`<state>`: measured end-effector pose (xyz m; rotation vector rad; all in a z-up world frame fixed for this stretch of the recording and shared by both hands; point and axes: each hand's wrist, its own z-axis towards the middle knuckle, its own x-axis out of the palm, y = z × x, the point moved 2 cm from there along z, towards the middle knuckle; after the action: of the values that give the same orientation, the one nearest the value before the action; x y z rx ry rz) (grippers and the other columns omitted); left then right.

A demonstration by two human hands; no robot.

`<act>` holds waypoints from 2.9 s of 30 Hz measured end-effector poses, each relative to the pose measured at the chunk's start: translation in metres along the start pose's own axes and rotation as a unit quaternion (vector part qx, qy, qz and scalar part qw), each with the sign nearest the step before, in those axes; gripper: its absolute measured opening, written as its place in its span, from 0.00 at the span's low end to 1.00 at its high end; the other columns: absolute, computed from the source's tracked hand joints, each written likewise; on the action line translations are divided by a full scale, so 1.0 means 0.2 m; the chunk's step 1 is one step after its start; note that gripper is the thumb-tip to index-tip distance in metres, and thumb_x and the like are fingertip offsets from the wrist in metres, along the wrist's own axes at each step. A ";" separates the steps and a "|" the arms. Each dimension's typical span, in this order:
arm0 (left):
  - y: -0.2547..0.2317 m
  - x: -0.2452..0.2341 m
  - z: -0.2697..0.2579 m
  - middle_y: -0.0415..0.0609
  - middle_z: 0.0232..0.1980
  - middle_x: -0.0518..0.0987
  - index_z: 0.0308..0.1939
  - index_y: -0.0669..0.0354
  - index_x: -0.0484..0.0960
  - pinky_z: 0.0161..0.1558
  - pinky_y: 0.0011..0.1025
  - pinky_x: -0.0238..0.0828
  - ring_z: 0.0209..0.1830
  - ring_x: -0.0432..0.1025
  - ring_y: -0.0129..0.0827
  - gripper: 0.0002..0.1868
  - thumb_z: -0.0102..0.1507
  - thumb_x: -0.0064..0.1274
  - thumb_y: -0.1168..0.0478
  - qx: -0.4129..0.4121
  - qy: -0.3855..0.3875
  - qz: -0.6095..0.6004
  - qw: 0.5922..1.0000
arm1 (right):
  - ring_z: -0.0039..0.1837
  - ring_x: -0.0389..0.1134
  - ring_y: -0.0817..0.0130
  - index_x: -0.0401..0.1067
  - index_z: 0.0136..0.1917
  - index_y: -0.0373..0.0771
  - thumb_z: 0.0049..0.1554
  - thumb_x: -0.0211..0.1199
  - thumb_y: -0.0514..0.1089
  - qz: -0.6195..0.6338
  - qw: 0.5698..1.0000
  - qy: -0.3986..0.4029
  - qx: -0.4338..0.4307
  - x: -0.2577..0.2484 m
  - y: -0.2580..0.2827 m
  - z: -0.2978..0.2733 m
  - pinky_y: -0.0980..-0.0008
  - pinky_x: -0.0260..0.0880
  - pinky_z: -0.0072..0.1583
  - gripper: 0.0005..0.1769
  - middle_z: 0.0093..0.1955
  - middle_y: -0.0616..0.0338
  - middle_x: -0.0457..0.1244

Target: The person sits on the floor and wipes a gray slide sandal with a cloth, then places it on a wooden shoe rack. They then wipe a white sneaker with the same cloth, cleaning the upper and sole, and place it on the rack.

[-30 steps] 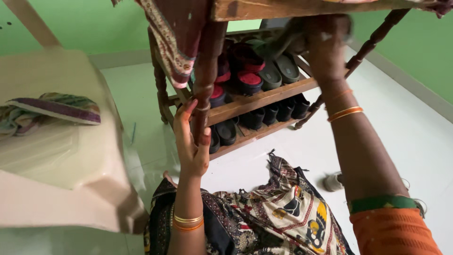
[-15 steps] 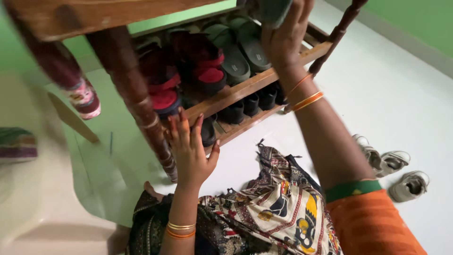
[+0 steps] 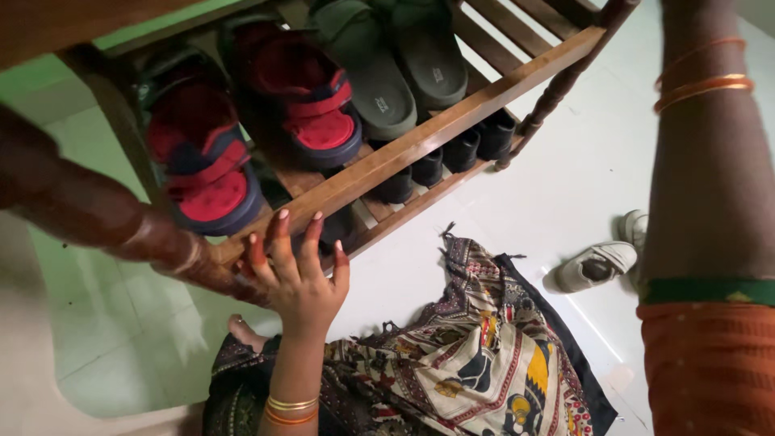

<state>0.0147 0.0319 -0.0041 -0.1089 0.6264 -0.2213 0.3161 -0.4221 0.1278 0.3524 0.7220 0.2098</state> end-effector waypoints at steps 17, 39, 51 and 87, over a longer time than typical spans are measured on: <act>-0.01 -0.02 0.01 0.54 0.78 0.61 0.65 0.46 0.80 0.76 0.63 0.41 0.80 0.45 0.60 0.22 0.68 0.60 0.51 -0.004 0.023 0.014 1.000 | 0.58 0.72 0.52 0.63 0.64 0.27 0.73 0.42 0.52 0.388 0.919 0.020 0.058 0.08 -0.25 -0.22 0.56 0.74 0.64 0.24 0.58 0.42 0.68; 0.00 -0.29 0.06 0.59 0.71 0.65 0.70 0.65 0.64 0.68 0.45 0.66 0.69 0.65 0.52 0.41 0.57 0.63 0.55 -0.007 0.021 -0.381 0.924 | 0.58 0.70 0.67 0.66 0.66 0.35 0.56 0.62 0.32 0.413 0.681 0.544 -0.264 -0.54 1.42 -1.36 0.64 0.75 0.56 0.24 0.58 0.56 0.66; 0.36 -0.45 0.07 0.51 0.65 0.69 0.70 0.60 0.62 0.69 0.38 0.69 0.66 0.68 0.39 0.28 0.65 0.44 0.76 -0.274 -0.262 -0.508 0.773 | 0.62 0.67 0.39 0.42 0.83 0.37 0.51 0.78 0.43 0.301 0.829 0.284 -0.376 -0.46 2.05 -1.21 0.51 0.72 0.61 0.59 0.63 0.35 0.63; 0.21 -0.52 0.17 0.62 0.71 0.66 0.66 0.64 0.65 0.70 0.43 0.70 0.70 0.67 0.55 0.35 0.60 0.67 0.69 -0.176 -0.166 -0.241 0.940 | 0.60 0.68 0.43 0.55 0.71 0.45 0.45 0.85 0.49 0.182 0.946 0.149 -0.224 -0.31 1.74 -1.06 0.51 0.72 0.58 0.51 0.60 0.45 0.64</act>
<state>-0.0397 0.0976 0.0744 -0.6380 0.2857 -0.5501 0.1032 -0.0688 0.1521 0.0119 0.8768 0.7774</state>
